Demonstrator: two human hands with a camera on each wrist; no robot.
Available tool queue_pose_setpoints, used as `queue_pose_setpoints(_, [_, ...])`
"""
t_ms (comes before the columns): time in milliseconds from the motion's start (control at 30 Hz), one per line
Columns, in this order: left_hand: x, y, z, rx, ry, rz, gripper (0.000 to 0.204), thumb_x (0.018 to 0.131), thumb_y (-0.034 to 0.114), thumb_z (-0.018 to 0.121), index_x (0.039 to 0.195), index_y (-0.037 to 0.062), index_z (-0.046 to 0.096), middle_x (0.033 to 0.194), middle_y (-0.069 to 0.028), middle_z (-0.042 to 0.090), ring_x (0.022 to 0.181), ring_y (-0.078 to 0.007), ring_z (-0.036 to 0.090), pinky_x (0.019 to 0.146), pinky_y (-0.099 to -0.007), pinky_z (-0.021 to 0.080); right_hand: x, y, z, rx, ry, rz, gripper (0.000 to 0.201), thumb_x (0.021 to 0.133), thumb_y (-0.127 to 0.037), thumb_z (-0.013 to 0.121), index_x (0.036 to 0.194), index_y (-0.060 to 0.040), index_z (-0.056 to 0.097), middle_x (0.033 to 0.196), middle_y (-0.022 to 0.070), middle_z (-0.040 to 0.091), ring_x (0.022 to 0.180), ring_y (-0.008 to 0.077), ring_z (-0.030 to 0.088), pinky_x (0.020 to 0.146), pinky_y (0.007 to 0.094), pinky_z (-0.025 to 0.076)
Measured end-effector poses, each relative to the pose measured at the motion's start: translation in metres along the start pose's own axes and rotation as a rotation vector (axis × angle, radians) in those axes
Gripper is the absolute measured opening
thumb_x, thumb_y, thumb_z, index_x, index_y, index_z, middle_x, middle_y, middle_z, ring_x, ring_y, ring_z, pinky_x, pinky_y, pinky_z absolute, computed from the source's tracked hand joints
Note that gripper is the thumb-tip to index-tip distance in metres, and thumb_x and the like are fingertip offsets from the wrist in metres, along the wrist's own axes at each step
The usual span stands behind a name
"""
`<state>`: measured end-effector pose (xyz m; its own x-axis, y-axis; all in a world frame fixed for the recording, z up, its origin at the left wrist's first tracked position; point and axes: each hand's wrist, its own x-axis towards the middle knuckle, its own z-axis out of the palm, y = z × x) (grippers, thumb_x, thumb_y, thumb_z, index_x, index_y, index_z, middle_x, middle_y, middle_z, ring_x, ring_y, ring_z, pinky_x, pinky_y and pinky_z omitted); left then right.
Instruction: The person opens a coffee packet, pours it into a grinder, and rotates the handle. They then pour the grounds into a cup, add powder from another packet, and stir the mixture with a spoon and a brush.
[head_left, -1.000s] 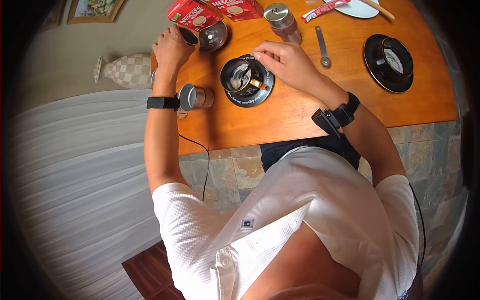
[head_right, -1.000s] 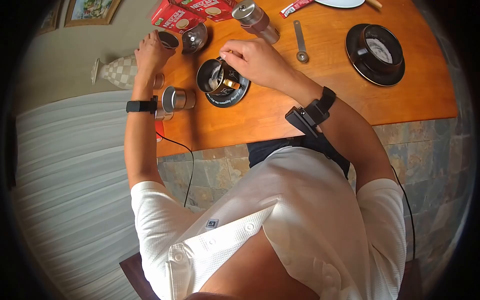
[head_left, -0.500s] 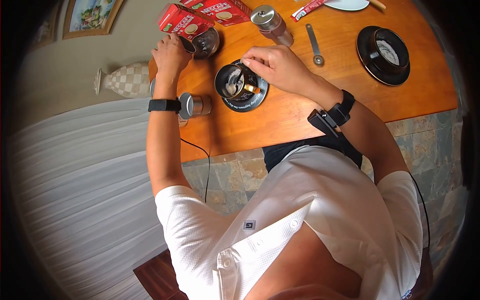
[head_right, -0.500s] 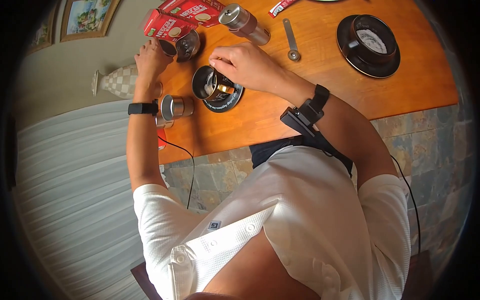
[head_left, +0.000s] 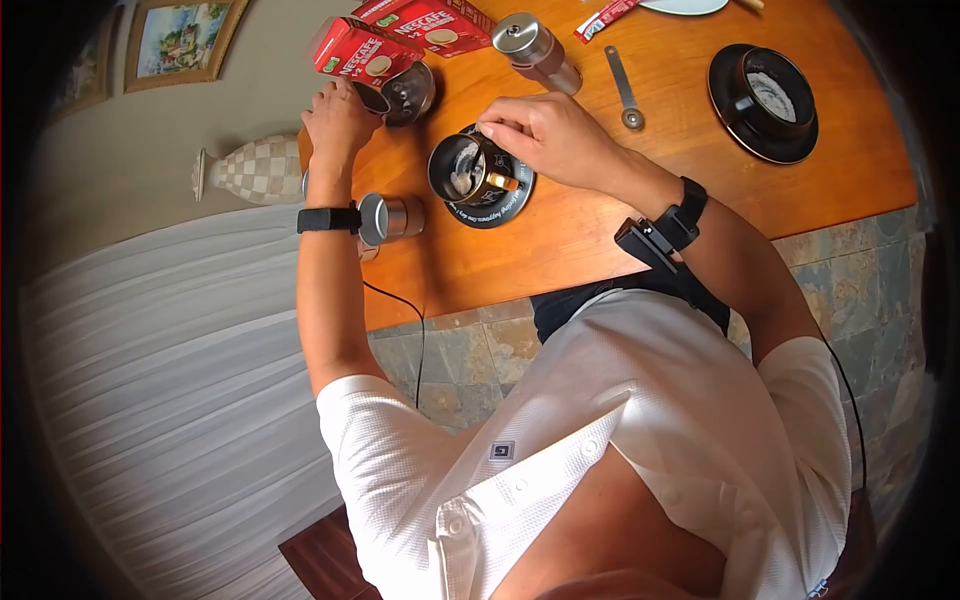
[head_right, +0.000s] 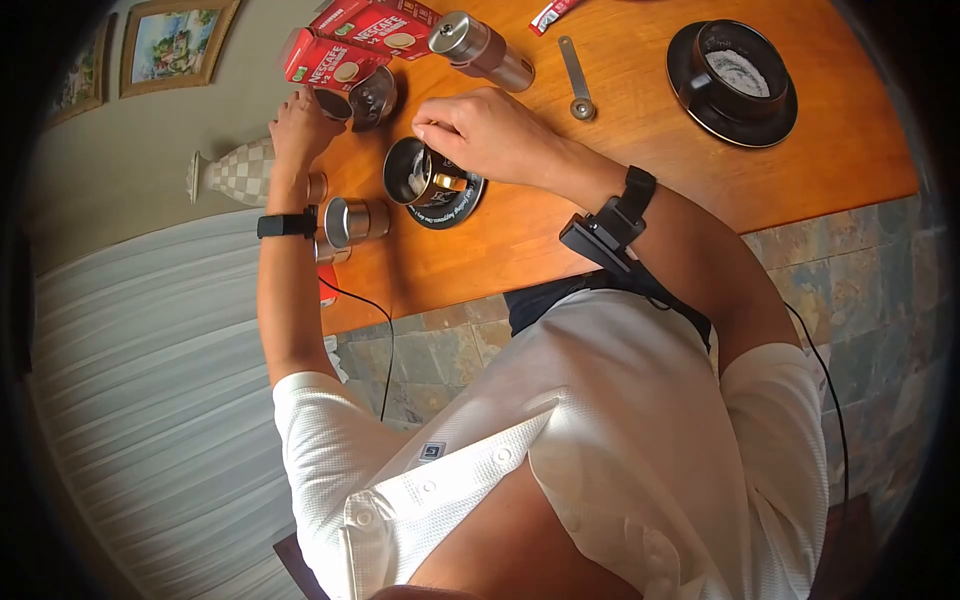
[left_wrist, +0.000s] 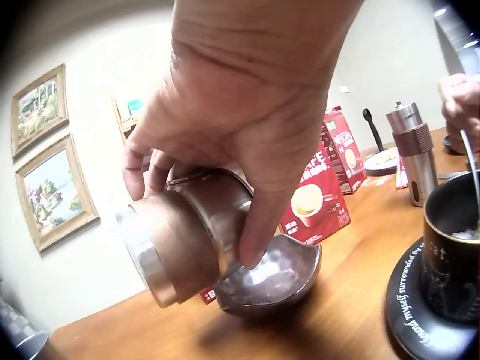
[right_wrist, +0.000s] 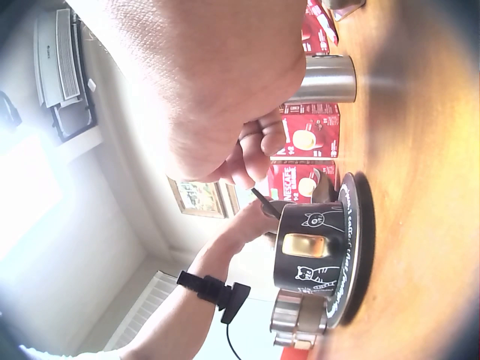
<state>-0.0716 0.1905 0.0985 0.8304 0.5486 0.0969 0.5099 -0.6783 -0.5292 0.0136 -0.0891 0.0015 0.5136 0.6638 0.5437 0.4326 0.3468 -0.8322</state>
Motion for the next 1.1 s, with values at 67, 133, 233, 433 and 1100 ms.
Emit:
queue_pose_setpoints(67, [-0.001,-0.005,-0.001,0.000,0.003,-0.005,0.074,0.071,0.035,0.086,0.130,0.0061,0.053,0.130,-0.0120,0.062,0.125,-0.0316,0.056,0.098,-0.0537,0.046,0.000,0.000,0.000,0.004,-0.012,0.009,0.017,0.095,-0.019,0.063,0.094,-0.0024,0.068,0.072,0.0147,0.067,0.064,0.0300,0.066,0.059,0.0390,0.050])
queue_pose_setpoints(133, [-0.002,-0.011,-0.005,-0.002,-0.020,-0.003,0.085,0.069,0.040,0.087,0.137,0.0051,0.051,0.128,-0.0148,0.063,0.122,-0.0351,0.058,0.096,-0.0549,0.048,-0.001,0.002,0.000,-0.011,-0.048,0.017,0.019,0.099,-0.019,0.063,0.101,-0.0011,0.069,0.075,0.0109,0.068,0.064,0.0203,0.063,0.060,0.0325,0.048])
queue_pose_setpoints(233, [-0.009,-0.026,-0.010,-0.078,0.036,-0.029,0.086,0.068,0.039,0.086,0.138,0.0030,0.050,0.130,-0.0158,0.063,0.120,-0.0382,0.059,0.096,-0.0524,0.049,-0.001,0.002,0.000,-0.009,-0.059,0.012,0.019,0.099,-0.018,0.063,0.101,-0.0007,0.069,0.073,0.0092,0.066,0.062,0.0155,0.060,0.058,0.0306,0.046])
queue_pose_setpoints(433, [-0.031,-0.066,-0.007,-0.659,0.070,-0.223,0.079,0.067,0.035,0.087,0.130,0.0000,0.056,0.124,-0.0192,0.066,0.112,-0.0389,0.065,0.093,-0.0466,0.053,-0.001,0.003,0.000,-0.003,-0.050,0.018,0.017,0.098,-0.016,0.064,0.102,0.0003,0.069,0.070,0.0042,0.062,0.059,0.0072,0.050,0.054,0.0267,0.041])
queue_pose_setpoints(1100, [-0.046,-0.076,0.107,-1.289,-0.172,-0.417,0.053,0.082,0.029,0.083,0.118,-0.0024,0.060,0.097,-0.0079,0.064,0.083,-0.0161,0.062,0.074,-0.0322,0.053,0.001,0.003,-0.002,-0.062,-0.076,0.040,0.017,0.098,-0.014,0.063,0.103,0.0006,0.070,0.073,0.0034,0.064,0.062,0.0066,0.053,0.056,0.0255,0.042])
